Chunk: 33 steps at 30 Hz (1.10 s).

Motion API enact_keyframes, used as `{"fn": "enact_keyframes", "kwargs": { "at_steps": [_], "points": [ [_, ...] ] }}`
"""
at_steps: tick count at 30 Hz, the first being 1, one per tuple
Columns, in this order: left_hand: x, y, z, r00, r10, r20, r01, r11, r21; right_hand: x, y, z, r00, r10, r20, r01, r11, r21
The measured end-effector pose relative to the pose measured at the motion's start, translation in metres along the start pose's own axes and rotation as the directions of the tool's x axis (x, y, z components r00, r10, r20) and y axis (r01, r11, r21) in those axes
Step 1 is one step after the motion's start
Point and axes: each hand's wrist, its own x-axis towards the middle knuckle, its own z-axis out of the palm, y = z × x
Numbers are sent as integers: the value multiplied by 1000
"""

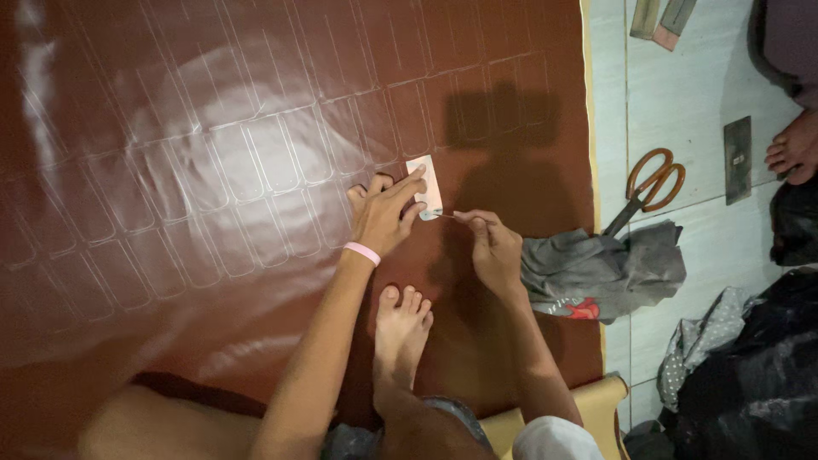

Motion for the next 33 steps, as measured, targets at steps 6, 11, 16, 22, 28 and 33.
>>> {"fn": "enact_keyframes", "kwargs": {
  "at_steps": [6,11,16,22,28,33],
  "points": [
    [2,4,-3,1000,3,-13,-3,1000,9,2,-5,4,1000,-5,-28,6,999,31],
    [0,2,-3,1000,-8,-9,8,1000,0,12,-10,-4,1000,-18,-18,19,998,64],
    [-2,12,28,991,102,-87,-54,898,436,37,-26,-13,995,-65,-79,67,997,33],
    [10,75,115,861,-264,435,-288,453,844,90,-46,-15,826,-381,415,477,866,-154],
    [10,79,146,838,-450,309,33,607,794,89,-40,2,655,-314,687,640,715,-282],
    [15,74,145,805,-371,463,-228,528,818,98,-33,11,692,-460,556,691,644,-328]
  ]
}}
